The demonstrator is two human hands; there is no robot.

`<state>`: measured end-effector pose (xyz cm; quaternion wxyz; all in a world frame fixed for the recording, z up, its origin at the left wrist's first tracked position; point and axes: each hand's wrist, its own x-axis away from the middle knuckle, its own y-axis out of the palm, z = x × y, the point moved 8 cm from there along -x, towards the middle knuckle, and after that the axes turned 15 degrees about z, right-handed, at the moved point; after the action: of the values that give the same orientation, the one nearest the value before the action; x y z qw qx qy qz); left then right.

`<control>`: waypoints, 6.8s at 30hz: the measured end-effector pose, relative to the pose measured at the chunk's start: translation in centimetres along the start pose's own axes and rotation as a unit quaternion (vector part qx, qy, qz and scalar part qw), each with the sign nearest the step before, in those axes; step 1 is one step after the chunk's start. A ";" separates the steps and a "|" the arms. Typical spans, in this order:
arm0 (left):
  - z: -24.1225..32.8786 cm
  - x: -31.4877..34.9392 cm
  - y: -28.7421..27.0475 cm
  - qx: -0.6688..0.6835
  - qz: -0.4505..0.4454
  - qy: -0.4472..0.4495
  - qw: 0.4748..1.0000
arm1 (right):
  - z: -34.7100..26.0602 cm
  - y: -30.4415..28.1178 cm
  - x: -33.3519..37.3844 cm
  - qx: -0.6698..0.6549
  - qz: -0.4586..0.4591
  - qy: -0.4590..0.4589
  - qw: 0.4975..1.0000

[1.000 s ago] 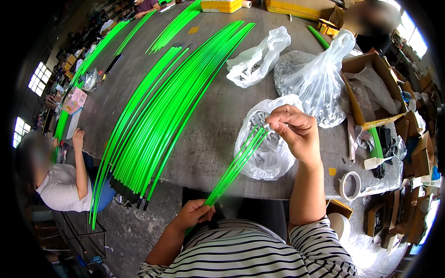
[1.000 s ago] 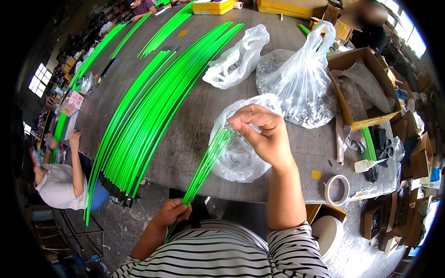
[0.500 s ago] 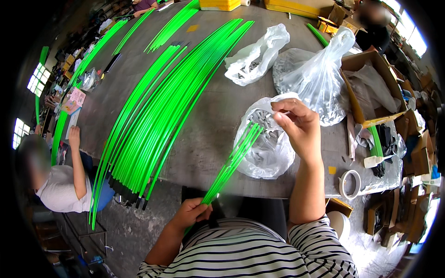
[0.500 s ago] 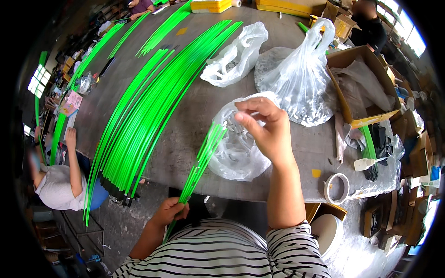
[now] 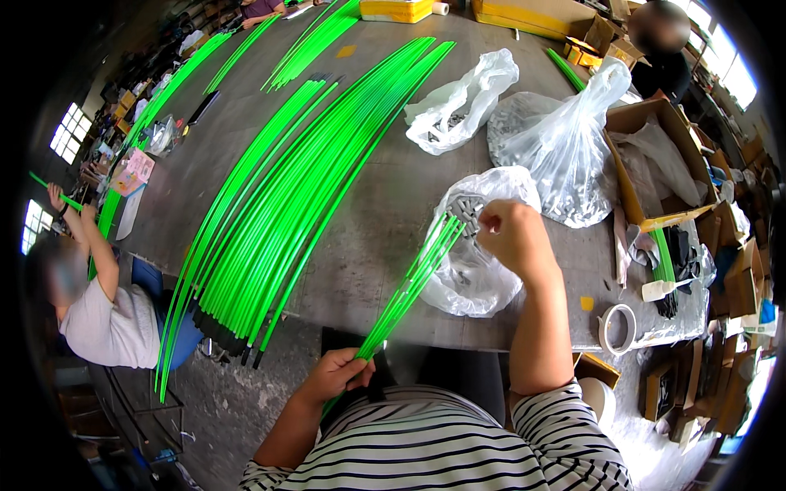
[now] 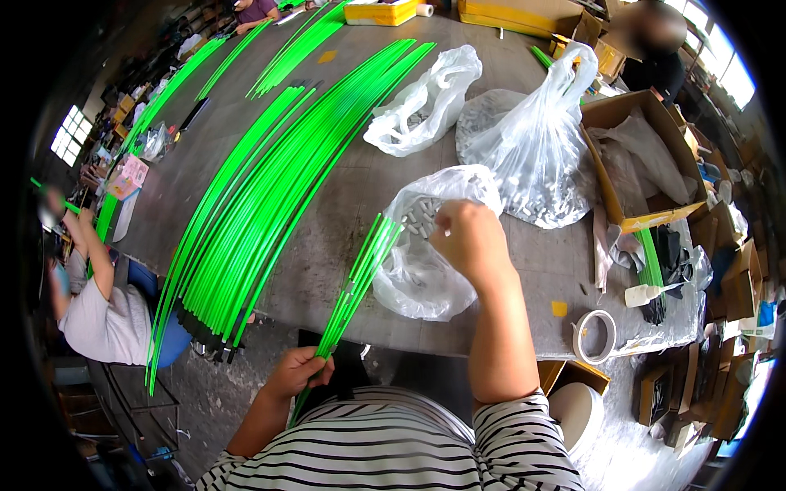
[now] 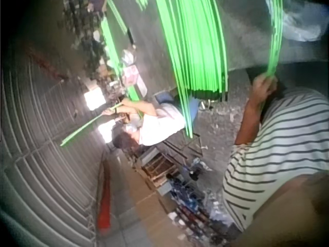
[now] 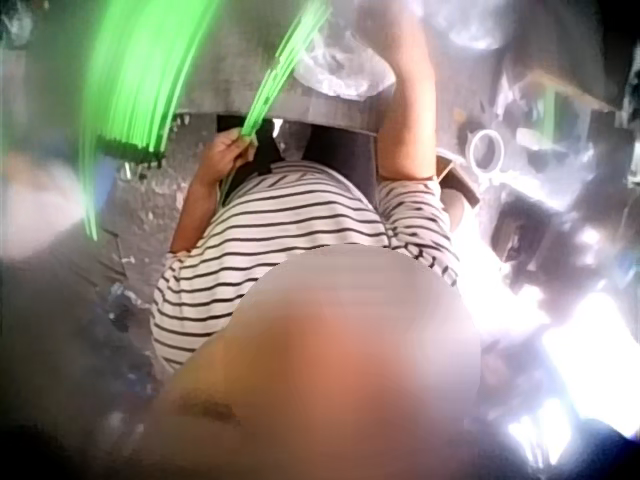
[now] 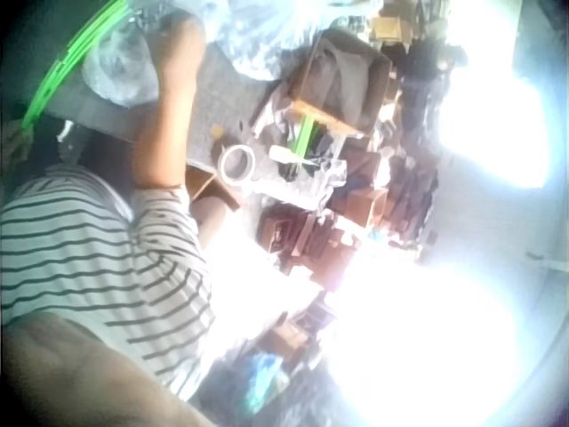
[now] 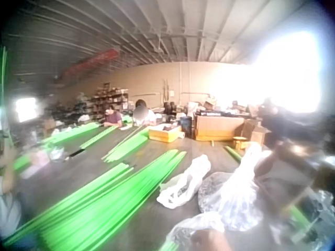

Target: The person unpacks small metal fittings from a cardboard box and plastic bags. They then pick up long green poles and attach the metal fittings to the ends of the poles by hand.

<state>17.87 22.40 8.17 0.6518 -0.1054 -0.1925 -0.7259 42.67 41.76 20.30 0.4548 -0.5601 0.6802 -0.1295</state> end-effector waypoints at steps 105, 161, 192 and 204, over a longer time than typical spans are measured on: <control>-11.0 21.0 -17.6 -0.451 0.256 0.125 0.846 | 3.7 -21.3 -23.5 -0.527 0.081 0.178 0.827; 14.1 -9.9 -9.6 -0.796 0.328 0.192 0.471 | -13.9 2.9 10.7 -0.223 0.032 -0.418 0.880; 16.0 -11.4 -7.9 -0.705 0.295 0.248 0.595 | -13.8 4.1 10.9 -0.192 0.003 -0.428 0.883; 16.1 -14.1 -8.4 -0.722 0.256 0.115 0.632 | -13.7 3.8 10.9 -0.181 0.014 -0.425 0.887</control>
<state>9.84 42.56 15.86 0.5437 -0.5029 0.5050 -0.4432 30.18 28.90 20.07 0.5926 -0.6248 0.4413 0.2526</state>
